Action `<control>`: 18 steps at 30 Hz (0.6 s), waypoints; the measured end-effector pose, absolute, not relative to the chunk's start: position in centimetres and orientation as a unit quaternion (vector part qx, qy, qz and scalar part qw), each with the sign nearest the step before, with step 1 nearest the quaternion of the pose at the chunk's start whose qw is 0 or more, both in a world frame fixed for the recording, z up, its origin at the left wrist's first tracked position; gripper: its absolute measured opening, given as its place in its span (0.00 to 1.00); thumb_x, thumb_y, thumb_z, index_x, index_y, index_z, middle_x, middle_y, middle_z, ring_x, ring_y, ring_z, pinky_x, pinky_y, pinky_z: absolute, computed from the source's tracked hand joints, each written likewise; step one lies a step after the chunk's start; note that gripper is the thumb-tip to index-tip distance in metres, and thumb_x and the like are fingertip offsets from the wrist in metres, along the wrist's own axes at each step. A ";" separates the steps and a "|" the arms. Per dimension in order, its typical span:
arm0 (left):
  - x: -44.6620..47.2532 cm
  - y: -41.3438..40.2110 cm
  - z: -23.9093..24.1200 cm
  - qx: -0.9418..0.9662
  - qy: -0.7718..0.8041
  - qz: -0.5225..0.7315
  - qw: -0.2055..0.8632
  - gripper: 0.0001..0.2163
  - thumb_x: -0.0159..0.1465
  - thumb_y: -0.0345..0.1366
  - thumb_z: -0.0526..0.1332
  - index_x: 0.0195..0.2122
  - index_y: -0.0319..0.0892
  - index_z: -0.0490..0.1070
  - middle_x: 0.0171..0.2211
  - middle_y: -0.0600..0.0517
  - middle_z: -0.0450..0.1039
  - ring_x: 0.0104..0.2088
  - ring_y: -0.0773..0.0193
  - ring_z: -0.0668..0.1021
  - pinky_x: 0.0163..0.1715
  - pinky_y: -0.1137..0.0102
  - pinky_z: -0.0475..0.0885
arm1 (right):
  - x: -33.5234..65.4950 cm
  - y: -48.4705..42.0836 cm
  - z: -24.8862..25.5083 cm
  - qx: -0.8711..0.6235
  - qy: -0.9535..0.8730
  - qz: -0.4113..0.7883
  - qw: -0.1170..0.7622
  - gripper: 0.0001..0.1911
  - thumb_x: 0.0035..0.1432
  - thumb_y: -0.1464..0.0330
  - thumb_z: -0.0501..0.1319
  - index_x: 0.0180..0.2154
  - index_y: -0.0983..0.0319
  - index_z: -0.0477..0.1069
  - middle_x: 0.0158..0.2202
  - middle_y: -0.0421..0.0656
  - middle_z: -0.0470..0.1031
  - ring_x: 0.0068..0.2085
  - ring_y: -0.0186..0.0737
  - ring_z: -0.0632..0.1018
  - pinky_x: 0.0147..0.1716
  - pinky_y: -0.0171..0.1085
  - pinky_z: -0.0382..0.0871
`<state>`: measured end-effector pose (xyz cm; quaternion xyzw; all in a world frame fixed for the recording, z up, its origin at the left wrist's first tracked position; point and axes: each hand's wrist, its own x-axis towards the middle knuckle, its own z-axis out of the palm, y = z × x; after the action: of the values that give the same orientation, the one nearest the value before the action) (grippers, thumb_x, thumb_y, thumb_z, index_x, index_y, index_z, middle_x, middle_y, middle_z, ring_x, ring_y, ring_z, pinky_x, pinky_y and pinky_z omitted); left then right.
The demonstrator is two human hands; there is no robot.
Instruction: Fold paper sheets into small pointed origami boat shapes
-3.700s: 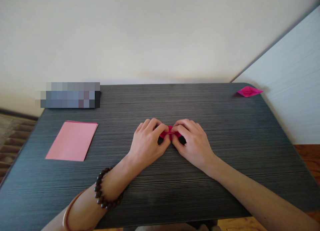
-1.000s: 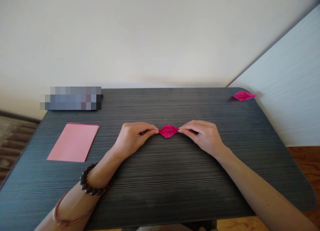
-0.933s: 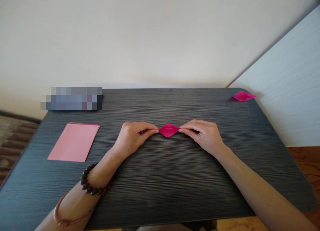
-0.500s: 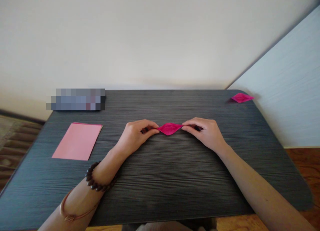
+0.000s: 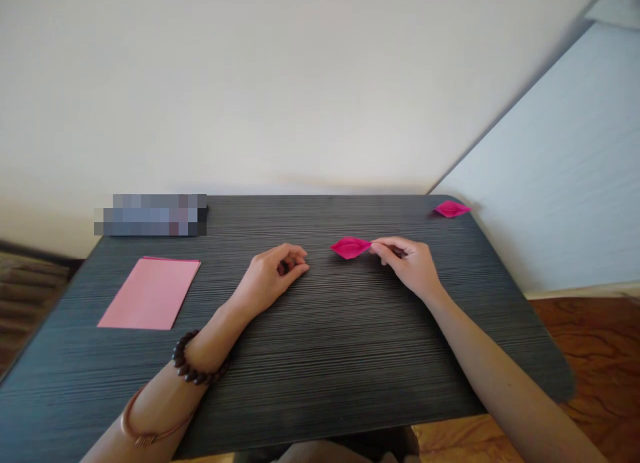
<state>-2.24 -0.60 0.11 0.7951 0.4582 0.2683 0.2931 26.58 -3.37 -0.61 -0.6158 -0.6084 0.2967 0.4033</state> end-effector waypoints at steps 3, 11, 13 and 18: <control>-2.1 -0.7 0.1 0.814 0.451 0.239 0.277 0.09 0.62 0.40 0.58 0.40 0.44 0.71 0.28 0.55 0.72 0.25 0.70 0.71 0.28 0.74 0.67 | 31.9 -3.9 -0.9 -0.675 -0.541 0.246 0.437 0.17 0.52 0.56 0.62 0.36 0.61 0.78 0.28 0.42 0.78 0.24 0.33 0.72 0.24 0.33 0.67; -1.7 -0.9 -0.1 0.857 0.412 0.197 0.240 0.08 0.63 0.39 0.55 0.39 0.45 0.71 0.33 0.55 0.73 0.31 0.67 0.72 0.34 0.72 0.66 | 43.6 -5.0 -2.4 -0.742 -0.422 0.166 0.494 0.19 0.49 0.55 0.63 0.34 0.64 0.76 0.23 0.42 0.73 0.15 0.27 0.64 0.10 0.30 0.55; -1.7 -1.0 -0.1 0.860 0.409 0.193 0.236 0.08 0.64 0.39 0.55 0.39 0.45 0.71 0.34 0.55 0.73 0.31 0.67 0.72 0.35 0.71 0.66 | 44.3 -4.5 -3.1 -0.746 -0.402 0.157 0.507 0.20 0.49 0.54 0.62 0.36 0.64 0.76 0.26 0.43 0.74 0.15 0.26 0.64 0.08 0.29 0.55; -1.6 -1.1 0.1 0.864 0.407 0.187 0.231 0.08 0.64 0.40 0.55 0.39 0.46 0.71 0.35 0.55 0.73 0.32 0.66 0.72 0.35 0.71 0.66 | 44.5 -3.5 -3.9 -0.750 -0.378 0.141 0.524 0.20 0.49 0.55 0.62 0.36 0.64 0.75 0.29 0.44 0.75 0.17 0.27 0.65 0.08 0.28 0.55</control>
<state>-1.65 -1.09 0.13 0.8637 0.4073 0.1871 0.2305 44.50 -3.54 -3.94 -0.7501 -0.3778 0.1407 0.5242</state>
